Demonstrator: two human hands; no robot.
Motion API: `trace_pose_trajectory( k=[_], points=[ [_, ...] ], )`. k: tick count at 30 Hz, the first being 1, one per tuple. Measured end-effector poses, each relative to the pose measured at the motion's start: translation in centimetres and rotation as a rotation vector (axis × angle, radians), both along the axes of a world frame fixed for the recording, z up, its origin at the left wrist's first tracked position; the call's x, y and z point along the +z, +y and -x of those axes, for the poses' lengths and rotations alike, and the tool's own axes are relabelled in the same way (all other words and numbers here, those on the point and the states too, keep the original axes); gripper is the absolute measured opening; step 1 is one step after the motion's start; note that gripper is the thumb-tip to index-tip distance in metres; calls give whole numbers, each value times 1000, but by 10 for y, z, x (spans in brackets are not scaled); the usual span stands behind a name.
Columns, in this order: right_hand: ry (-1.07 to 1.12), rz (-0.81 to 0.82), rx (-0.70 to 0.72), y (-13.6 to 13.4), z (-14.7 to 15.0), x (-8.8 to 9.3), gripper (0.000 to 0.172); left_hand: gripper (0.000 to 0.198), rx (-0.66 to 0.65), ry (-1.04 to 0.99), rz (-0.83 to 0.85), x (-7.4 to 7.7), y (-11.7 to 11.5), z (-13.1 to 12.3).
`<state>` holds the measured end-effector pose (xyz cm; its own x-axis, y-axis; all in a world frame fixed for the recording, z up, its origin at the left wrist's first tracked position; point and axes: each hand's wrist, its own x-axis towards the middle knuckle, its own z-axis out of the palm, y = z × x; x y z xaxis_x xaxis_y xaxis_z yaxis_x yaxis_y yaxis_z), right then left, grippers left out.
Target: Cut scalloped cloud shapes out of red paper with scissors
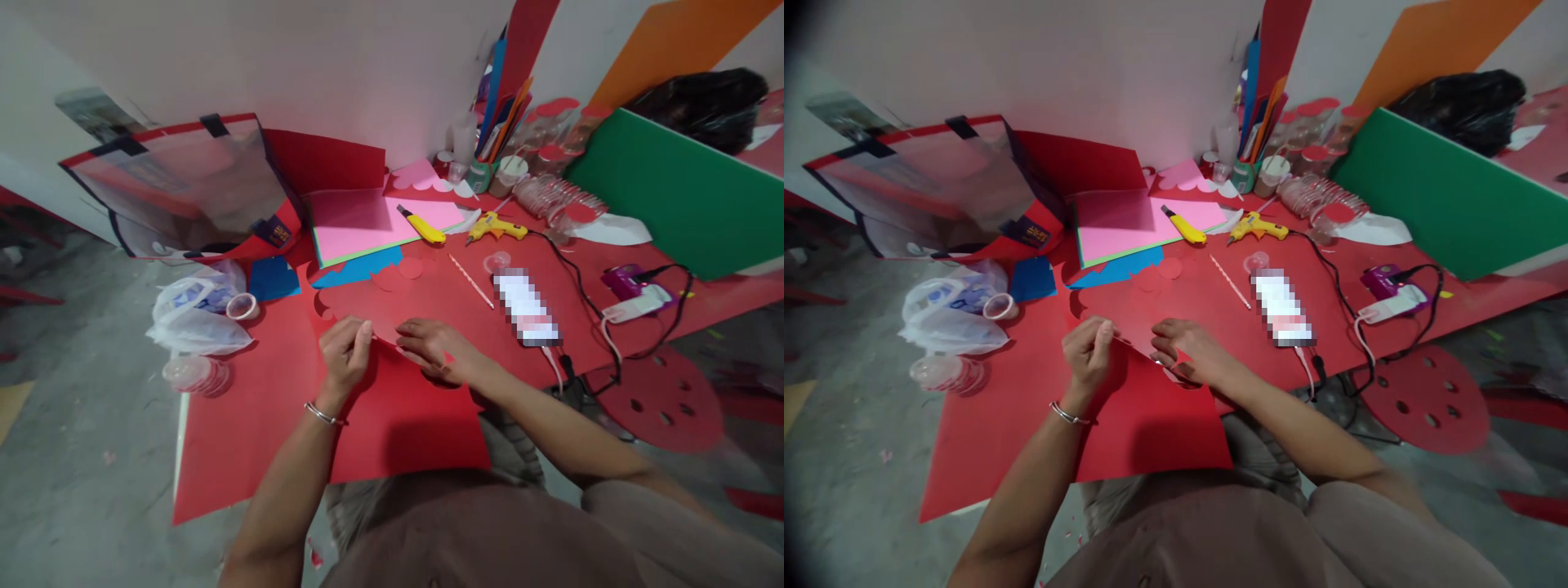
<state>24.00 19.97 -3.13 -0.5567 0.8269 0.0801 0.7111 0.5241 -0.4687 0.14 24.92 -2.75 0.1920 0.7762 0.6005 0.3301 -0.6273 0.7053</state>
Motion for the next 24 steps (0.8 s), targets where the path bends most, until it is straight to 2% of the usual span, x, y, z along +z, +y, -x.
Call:
trace_pose_trajectory(
  k=[5,8,11,16,21,24],
  points=[
    [-3,64,-184,-8,-16,3,21,55,-65,33,15,-7,1,-1],
    [-123,59,-356,-7,-9,12,32,52,-118,60,-6,-9,-1,-2],
    [-330,93,-457,3,10,22,47,45,-167,92,-49,-9,-1,-3],
    [-445,134,-451,19,32,39,44,47,-153,101,-48,-10,1,-4],
    [-508,155,-397,22,35,51,49,51,-155,113,-3,-14,1,-3],
    [-520,158,-403,21,36,52,44,51,-154,104,-31,-16,2,-3]
  ],
)
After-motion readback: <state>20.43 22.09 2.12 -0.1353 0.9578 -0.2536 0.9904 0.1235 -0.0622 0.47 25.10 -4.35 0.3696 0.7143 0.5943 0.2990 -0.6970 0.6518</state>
